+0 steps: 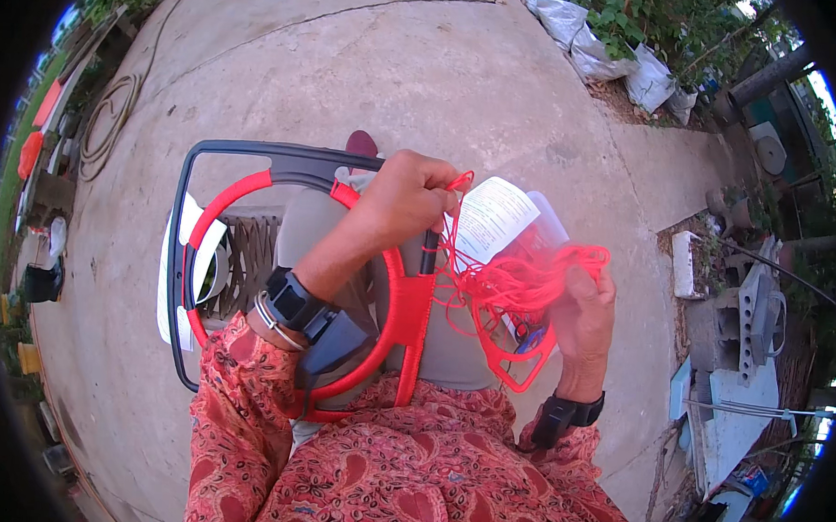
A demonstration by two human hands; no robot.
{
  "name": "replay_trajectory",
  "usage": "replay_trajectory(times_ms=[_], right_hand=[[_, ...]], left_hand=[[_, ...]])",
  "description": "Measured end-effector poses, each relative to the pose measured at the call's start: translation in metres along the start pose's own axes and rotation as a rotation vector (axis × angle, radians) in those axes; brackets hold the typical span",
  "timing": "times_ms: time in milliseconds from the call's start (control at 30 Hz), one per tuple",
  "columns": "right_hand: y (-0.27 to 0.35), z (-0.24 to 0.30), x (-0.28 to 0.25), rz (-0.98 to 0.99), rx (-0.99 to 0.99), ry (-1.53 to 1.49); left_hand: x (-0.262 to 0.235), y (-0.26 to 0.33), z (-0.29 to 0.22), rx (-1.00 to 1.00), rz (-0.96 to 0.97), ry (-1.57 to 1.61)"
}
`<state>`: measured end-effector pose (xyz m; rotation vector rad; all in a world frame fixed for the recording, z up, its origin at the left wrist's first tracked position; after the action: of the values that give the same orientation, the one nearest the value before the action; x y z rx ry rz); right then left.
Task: Wrapping a red cord or string tightly around the edge of a red and black circular plastic frame.
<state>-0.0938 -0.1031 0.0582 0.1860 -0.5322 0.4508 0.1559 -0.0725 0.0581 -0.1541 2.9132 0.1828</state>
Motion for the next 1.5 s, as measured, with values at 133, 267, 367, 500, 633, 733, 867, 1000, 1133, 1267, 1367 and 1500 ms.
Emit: replay_trajectory(times_ms=[133,267,367,500,633,733,867,1000,1133,1267,1367,1500], right_hand=[[0.003,-0.001,-0.012,-0.019,-0.036,0.004],[0.004,-0.001,-0.008,-0.069,-0.058,-0.013],[0.006,-0.001,-0.007,-0.083,-0.05,-0.024],[0.013,0.004,0.008,0.055,0.057,0.225],[0.014,0.0,0.025,0.189,0.118,0.357],[0.011,-0.003,0.041,0.266,0.271,0.373],[0.006,-0.02,0.06,0.371,0.331,0.497],[-0.007,-0.041,0.071,0.391,0.284,0.591],[-0.013,-0.058,0.051,0.181,0.094,0.461],[-0.014,-0.064,0.048,0.04,0.23,-0.04],[-0.013,-0.064,0.046,0.027,0.266,-0.348],[-0.011,-0.07,0.04,0.02,0.236,-0.537]], left_hand=[[0.006,0.003,-0.012,0.134,-0.192,-0.359],[0.007,0.002,-0.012,0.364,-0.303,-0.348],[0.007,0.003,-0.013,0.215,-0.188,-0.276],[0.009,0.001,-0.006,0.186,-0.132,-0.207],[0.011,0.001,-0.014,0.122,-0.034,-0.075],[0.016,0.003,-0.017,0.118,0.025,0.121],[0.02,0.005,-0.023,0.132,0.119,0.102],[0.023,0.017,-0.037,0.153,0.079,-0.151],[0.024,0.029,-0.046,0.252,0.074,-0.291],[0.035,0.047,-0.044,0.508,0.04,-0.45],[0.044,0.056,-0.039,0.635,-0.049,-0.577],[0.043,0.063,-0.034,0.416,-0.276,-0.603]])
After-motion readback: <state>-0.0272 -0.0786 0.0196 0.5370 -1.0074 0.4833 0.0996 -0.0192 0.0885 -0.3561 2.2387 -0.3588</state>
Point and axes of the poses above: each hand's wrist, its own y-axis away from the middle knuckle, its own x-axis out of the palm, z = x × y, the point moved 2 cm from there along -y, towards the middle knuckle, and after that the axes turned 4 degrees about -y, right-handed, at the moved point
